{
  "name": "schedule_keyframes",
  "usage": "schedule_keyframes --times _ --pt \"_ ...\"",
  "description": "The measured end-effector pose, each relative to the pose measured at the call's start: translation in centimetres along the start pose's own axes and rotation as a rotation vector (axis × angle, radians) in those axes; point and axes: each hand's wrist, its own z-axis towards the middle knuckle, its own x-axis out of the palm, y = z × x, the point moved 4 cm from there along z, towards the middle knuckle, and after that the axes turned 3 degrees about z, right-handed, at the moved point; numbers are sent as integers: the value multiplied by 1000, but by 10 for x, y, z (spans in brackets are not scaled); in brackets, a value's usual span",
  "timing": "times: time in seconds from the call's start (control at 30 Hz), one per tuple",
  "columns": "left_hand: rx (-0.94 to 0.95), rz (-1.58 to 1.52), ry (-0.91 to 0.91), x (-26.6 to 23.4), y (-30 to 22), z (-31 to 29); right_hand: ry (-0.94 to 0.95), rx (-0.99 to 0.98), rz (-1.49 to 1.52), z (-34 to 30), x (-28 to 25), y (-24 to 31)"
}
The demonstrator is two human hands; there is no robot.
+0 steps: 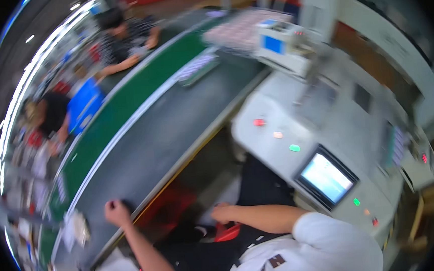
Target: Loading component trays into an automated assembly machine and monitoring the control interface.
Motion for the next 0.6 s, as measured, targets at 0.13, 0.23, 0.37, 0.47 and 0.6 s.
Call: schedule_keyframes --times 0.13,0.23,0.37,0.47,0.6 --pt "-59 3 -24 -8 -24 -9 105 36 33 -1 2 15" --pt "12 -51 -63 -6 -39 -9 120 43 44 -5 1 10" --pt "8 -144 -57 -16 -46 -13 143 -23 17 -11 -11 22" --pt "80 -64 -69 -27 -45 -12 140 -70 -9 -5 -11 28" --pt "89 -94 -70 -20 -52 -10 107 -72 16 -1 -7 19"
